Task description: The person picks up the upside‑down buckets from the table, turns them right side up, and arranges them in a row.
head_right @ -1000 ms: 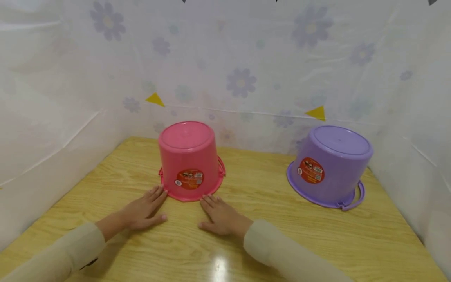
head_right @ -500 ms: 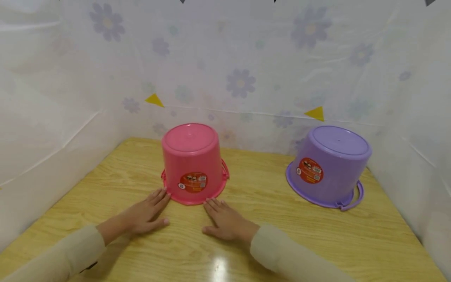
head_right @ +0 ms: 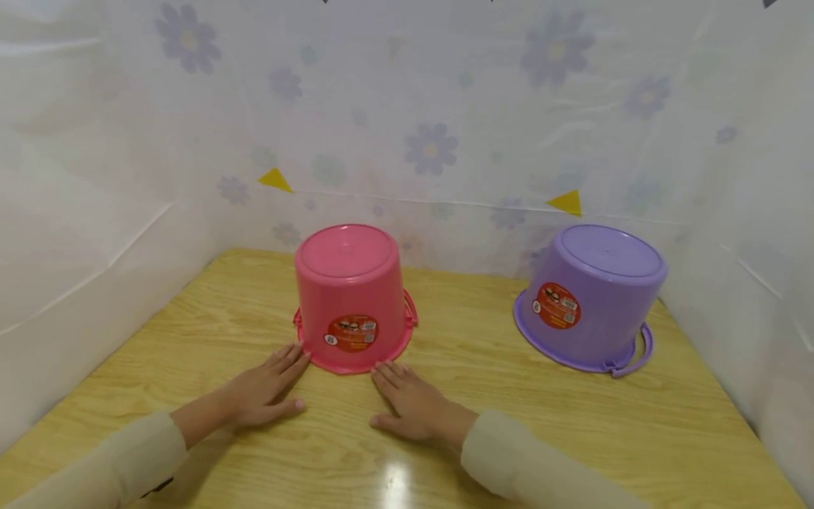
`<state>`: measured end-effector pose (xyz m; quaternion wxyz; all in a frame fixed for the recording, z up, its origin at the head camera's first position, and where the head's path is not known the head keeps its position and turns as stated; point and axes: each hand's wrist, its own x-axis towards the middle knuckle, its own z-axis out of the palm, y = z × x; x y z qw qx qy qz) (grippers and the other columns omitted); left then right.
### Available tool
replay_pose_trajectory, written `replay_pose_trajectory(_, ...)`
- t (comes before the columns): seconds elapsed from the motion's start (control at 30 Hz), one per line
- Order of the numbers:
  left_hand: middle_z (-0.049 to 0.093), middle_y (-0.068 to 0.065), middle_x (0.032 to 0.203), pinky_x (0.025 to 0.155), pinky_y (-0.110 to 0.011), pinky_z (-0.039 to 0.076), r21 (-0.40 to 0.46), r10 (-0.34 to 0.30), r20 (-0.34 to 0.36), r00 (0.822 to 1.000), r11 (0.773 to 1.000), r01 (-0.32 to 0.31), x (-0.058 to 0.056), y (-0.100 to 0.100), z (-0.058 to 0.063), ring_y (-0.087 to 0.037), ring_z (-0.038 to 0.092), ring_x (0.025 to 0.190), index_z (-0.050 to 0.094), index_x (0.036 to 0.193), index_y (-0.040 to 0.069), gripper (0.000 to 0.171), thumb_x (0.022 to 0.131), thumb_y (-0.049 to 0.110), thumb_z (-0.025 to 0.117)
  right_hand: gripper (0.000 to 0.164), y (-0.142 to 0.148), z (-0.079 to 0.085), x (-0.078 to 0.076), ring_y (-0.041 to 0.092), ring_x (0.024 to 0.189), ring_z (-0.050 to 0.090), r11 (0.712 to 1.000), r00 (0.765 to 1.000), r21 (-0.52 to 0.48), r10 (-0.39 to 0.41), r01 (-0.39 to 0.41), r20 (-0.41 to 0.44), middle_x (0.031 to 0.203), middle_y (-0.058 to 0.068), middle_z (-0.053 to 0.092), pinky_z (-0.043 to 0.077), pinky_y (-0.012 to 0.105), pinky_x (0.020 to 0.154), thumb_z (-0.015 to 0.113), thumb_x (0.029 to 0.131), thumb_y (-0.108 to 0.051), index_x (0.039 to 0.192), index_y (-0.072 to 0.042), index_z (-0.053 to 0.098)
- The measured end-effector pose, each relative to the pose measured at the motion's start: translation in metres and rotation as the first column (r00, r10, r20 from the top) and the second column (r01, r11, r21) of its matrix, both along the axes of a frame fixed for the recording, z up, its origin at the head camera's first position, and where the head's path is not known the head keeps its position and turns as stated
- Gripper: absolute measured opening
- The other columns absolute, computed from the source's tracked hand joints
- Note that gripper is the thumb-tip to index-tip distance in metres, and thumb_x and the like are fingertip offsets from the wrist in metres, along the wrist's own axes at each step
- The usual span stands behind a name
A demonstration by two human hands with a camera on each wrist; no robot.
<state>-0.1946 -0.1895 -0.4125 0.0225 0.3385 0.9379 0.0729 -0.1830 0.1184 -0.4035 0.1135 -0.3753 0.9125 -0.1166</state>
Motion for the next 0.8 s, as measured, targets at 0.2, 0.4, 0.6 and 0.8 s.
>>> replay_pose_trajectory(0.2, 0.02, -0.027, 0.15, 0.112, -0.049, 0.025, 0.006, -0.004, 0.009, 1.0, 1.0, 0.004, -0.001, -0.001, 0.001, -0.042, 0.018, 0.14, 0.026, 0.143, -0.005, 0.079, 0.091, 0.051, 0.046, 0.077, 0.003, 0.002, -0.002, 0.031, 0.143, 0.013, 1.0, 1.0, -0.003, -0.016, 0.016, 0.01, 0.155, 0.015, 0.014, 0.016, 0.047, 0.116, 0.046, 0.093, -0.048, 0.147, -0.001, 0.018)
replay_pose_trajectory(0.4, 0.023, -0.029, 0.148, 0.11, -0.05, 0.027, 0.073, 0.028, -0.014, 1.0, 0.997, -0.027, -0.007, -0.006, 0.005, -0.045, 0.021, 0.138, 0.027, 0.141, -0.011, 0.083, 0.089, 0.05, 0.051, 0.078, 0.013, 0.008, -0.014, 0.036, 0.143, 0.009, 0.996, 0.996, -0.047, -0.077, 0.079, 0.048, 0.154, 0.019, 0.011, 0.015, 0.05, 0.115, 0.048, 0.094, -0.045, 0.147, 0.002, 0.015)
replay_pose_trajectory(0.6, 0.024, -0.031, 0.147, 0.106, -0.056, 0.032, 0.162, 0.104, -0.011, 0.995, 0.982, -0.1, -0.022, -0.011, 0.007, -0.049, 0.023, 0.135, 0.026, 0.142, -0.008, 0.09, 0.083, 0.049, 0.061, 0.079, 0.024, 0.009, -0.034, 0.044, 0.14, 0.011, 0.982, 0.989, -0.12, -0.145, 0.149, 0.041, 0.151, 0.028, 0.014, 0.013, 0.055, 0.114, 0.052, 0.093, -0.038, 0.144, 0.009, 0.016)
replay_pose_trajectory(0.8, 0.02, -0.031, 0.149, 0.105, -0.06, 0.031, 0.205, 0.165, 0.055, 0.985, 0.963, -0.173, -0.038, -0.011, 0.01, -0.048, 0.019, 0.137, 0.019, 0.145, -0.006, 0.103, 0.075, 0.052, 0.069, 0.079, 0.029, 0.007, -0.048, 0.048, 0.138, 0.013, 0.969, 0.979, -0.144, -0.201, 0.203, 0.028, 0.149, 0.033, 0.016, 0.014, 0.057, 0.113, 0.056, 0.092, -0.034, 0.142, 0.013, 0.017)
